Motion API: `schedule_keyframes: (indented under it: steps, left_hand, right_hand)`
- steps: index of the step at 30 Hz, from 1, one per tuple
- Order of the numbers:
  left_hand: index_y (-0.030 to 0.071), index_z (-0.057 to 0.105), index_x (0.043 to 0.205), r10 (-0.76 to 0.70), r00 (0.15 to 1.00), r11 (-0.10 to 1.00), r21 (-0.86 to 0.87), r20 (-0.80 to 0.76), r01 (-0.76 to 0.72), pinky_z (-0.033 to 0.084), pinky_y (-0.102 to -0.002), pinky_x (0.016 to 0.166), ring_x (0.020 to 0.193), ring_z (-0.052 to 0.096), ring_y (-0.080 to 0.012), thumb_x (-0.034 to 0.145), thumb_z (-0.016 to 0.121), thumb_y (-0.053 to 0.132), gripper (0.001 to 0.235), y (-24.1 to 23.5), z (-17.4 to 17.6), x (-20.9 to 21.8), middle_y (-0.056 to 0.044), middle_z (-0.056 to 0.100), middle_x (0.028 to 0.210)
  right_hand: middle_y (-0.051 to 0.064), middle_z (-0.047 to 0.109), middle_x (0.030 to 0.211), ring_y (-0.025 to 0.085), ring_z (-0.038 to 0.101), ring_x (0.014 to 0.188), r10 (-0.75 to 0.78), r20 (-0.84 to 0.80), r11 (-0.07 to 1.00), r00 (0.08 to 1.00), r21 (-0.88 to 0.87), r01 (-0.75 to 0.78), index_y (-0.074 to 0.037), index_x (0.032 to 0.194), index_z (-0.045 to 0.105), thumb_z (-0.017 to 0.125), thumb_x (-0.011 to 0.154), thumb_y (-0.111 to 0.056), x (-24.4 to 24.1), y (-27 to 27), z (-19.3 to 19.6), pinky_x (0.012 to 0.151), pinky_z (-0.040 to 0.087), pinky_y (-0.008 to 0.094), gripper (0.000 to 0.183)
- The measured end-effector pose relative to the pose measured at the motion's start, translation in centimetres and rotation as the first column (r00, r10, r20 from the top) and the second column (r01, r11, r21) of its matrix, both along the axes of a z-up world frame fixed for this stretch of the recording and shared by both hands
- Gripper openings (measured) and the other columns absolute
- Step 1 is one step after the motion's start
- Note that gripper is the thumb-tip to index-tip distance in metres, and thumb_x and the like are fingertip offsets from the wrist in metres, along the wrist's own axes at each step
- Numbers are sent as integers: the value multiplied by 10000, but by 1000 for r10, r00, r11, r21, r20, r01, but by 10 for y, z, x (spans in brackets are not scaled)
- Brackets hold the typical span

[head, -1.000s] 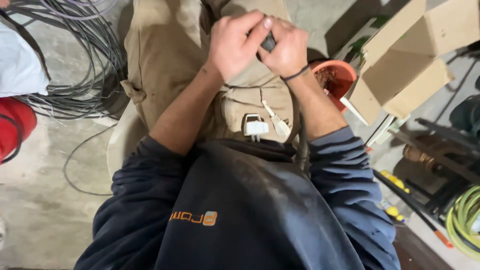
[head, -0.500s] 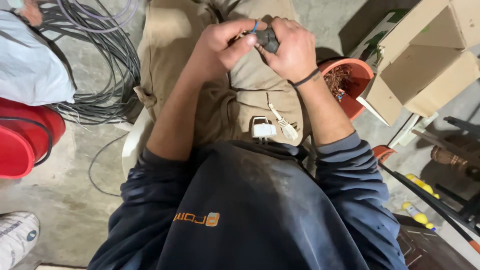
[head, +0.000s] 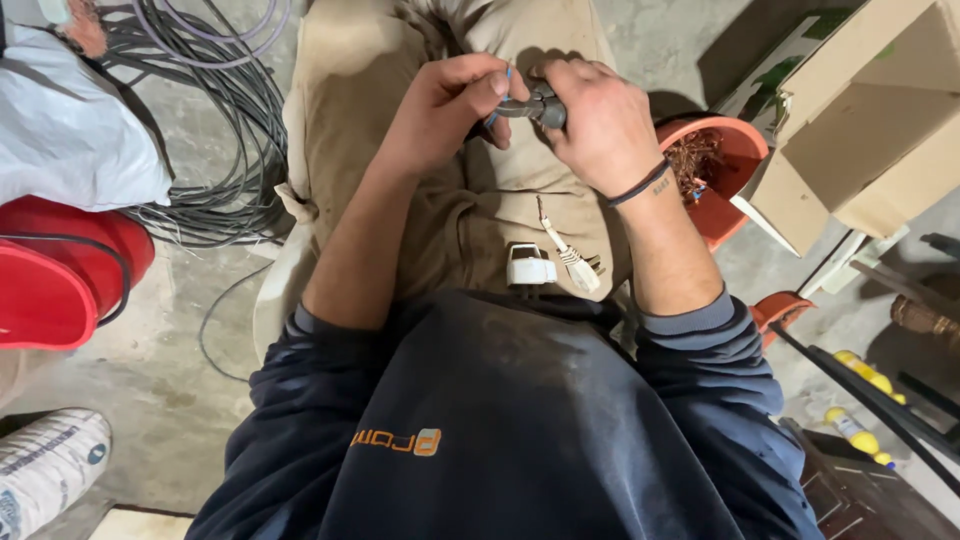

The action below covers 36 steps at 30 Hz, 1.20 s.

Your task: Stripping insulation from electrical wires and collecting the copper scrap.

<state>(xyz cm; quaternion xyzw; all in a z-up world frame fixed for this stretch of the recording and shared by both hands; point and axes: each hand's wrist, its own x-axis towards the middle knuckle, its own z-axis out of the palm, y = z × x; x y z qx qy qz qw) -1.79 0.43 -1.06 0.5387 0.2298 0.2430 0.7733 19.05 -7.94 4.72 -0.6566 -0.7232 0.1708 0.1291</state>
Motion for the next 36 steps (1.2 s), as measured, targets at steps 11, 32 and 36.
schedule_keyframes:
  steps: [11, 32, 36]
  left_hand:
    - [53, 621, 1129, 2, 985, 976, -216, 174, 36, 541, -294, 662, 679, 653, -133, 1151, 518, 286, 256, -4, 4, 0, -65, 660, 788]
    - [49, 626, 1118, 41, 964, 912, -404, 263, 72, 588, -343, 677, 552, 507, -82, 1161, 541, 291, 260, -10, -17, 4, -2, 600, 766]
    - [49, 611, 1119, 199, 966, 940, -312, 165, -140, 475, -288, 552, 551, 525, -92, 1111, 542, 262, 223, -4, -15, 3, -1, 631, 796]
  right_hand:
    - [175, 654, 1064, 405, 613, 1038, 12, -104, 1000, 994, 0, -12, 3, 1204, 651, 788, 781, -78, 8, 3, -6, 868, 523, 468, 452]
    - [102, 728, 948, 367, 696, 889, -46, -104, 993, 994, -114, 34, -79, 994, 738, 874, 828, -430, 4, 13, -13, 761, 544, 465, 411]
    - [90, 736, 949, 346, 707, 881, -46, -14, 997, 999, -70, 45, -87, 971, 741, 857, 809, -406, -8, 12, -12, 733, 543, 465, 376]
